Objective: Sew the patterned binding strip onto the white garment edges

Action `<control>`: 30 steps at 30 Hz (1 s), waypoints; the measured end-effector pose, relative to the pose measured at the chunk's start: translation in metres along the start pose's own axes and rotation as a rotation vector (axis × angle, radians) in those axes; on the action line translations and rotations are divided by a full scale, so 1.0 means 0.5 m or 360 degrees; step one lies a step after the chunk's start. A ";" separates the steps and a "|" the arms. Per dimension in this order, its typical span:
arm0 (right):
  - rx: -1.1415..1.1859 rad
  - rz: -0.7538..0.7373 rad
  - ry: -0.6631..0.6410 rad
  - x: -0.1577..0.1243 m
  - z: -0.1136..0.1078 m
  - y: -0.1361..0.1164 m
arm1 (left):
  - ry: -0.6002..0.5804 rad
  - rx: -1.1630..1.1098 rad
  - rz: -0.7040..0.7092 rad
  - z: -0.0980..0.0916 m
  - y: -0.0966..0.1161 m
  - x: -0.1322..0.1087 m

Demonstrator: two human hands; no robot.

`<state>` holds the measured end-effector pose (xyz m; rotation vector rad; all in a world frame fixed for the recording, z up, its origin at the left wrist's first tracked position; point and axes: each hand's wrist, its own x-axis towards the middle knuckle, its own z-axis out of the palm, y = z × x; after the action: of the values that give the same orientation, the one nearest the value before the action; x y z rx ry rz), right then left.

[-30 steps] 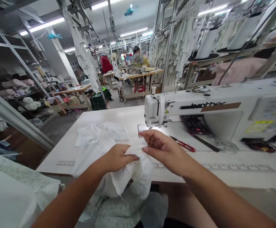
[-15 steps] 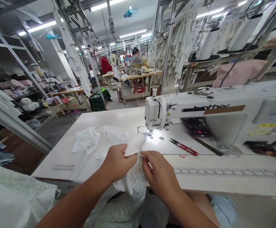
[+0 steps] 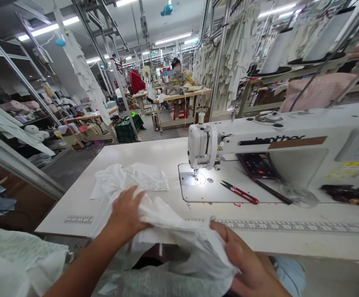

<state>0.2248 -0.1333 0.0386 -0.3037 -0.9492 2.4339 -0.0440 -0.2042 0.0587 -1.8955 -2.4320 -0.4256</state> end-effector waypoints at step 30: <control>-0.0512 0.0052 0.0504 0.121 0.023 0.021 | 0.0144 -0.1397 -0.0147 0.029 0.124 0.000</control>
<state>0.1654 -0.1143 0.0384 -0.7962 -1.1901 2.1661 0.0173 -0.1872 0.0567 -1.8896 -2.4726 -1.7693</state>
